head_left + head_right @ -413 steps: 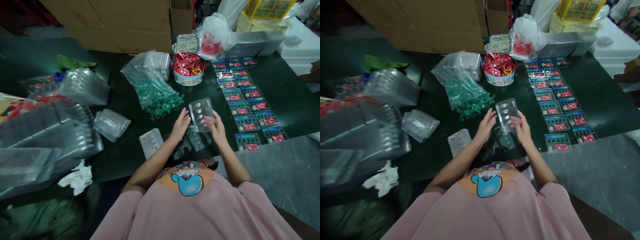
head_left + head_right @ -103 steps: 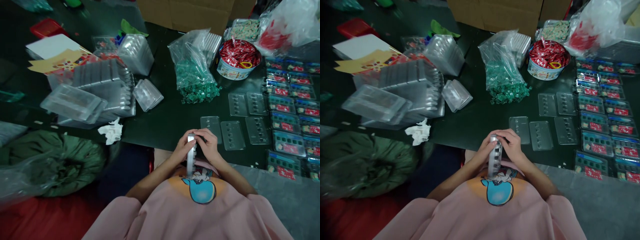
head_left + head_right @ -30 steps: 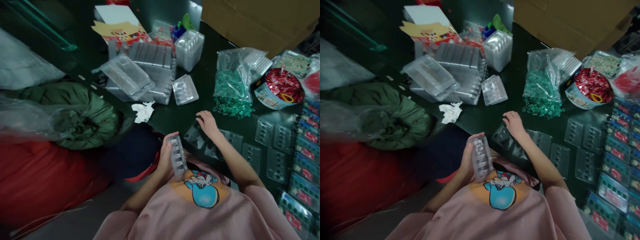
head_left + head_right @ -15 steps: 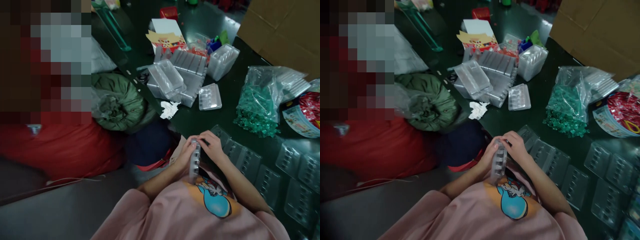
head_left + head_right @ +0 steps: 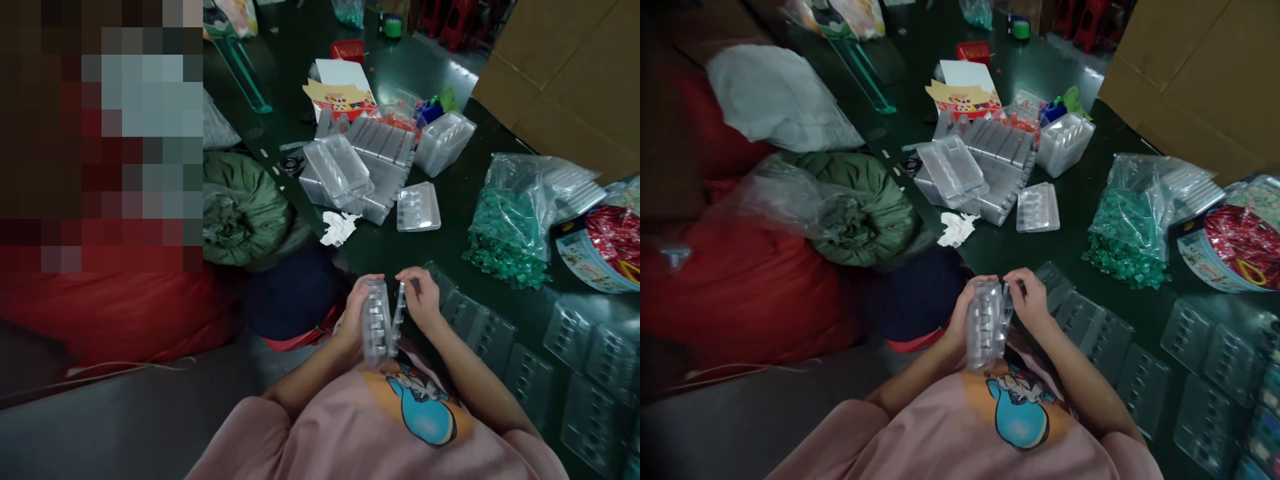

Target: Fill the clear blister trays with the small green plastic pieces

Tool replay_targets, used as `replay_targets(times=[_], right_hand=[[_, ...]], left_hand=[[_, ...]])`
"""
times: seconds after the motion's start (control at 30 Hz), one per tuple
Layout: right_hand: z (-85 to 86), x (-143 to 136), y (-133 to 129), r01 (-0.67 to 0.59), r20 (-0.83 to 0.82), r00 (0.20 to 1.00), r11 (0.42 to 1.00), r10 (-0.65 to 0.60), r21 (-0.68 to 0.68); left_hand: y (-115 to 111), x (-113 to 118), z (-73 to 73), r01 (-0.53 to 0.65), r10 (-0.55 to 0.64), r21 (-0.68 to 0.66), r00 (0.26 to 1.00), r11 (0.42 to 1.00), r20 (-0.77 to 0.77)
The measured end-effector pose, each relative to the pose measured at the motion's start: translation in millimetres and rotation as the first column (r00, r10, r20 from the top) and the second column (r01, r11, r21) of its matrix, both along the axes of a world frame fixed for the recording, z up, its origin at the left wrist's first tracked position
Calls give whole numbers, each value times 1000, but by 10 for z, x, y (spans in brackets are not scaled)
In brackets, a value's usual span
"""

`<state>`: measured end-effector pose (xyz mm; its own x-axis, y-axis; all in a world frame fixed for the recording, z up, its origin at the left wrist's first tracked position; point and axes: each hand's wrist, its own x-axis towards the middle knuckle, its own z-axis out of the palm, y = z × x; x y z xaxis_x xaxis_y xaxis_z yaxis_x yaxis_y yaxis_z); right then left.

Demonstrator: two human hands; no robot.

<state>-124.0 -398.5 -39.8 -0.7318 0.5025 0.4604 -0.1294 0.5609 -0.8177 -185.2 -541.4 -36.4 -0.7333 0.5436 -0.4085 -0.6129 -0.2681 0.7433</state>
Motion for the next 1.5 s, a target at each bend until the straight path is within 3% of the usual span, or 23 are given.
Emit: replay_targets(times=[0.17,0.3,0.43,0.47,0.53,0.63,0.77,1.0,1.2,1.27,1.4,1.5], right_hand=[[-50,-400,454,124,226,968,991,-110,-46],[-269,-711,727,147,420,888,982,-185,120],[-298,-745,645,115,399,887,949,-231,294],[-257,-714,565,74,364,914,955,-180,288],[-139,-632,362,-102,313,949,976,38,192],[37,-526,56,-394,252,889,919,381,0],[114,-490,-149,-469,187,868,883,461,-5],[-1,-478,-217,-415,153,906,899,394,139],[-53,-462,-285,-366,107,927,929,360,49],[-55,-550,-218,-338,97,936,941,337,-12],[-108,-914,84,-167,202,961,978,189,-121],[-217,-1221,307,-97,350,929,993,117,-74]], left_hand=[[-223,-69,-84,-131,141,-120,987,984,83],[-355,-54,-132,-176,187,-193,982,965,37],[-343,-41,-110,-151,156,-132,987,980,29],[-324,-43,-100,-133,137,-106,990,985,28],[-279,-49,-85,-96,97,-63,995,993,17],[-221,-50,-77,-71,71,-24,997,997,0],[-202,-34,-80,-52,52,-42,999,998,0],[-222,-30,-105,-70,68,-60,997,996,-36],[-242,-95,-135,-152,150,-30,987,988,-62],[-292,-151,-142,-216,213,-50,976,975,-47],[-457,-269,-203,-288,288,-128,958,949,-21],[-561,-347,-288,-295,299,-93,954,951,23]])
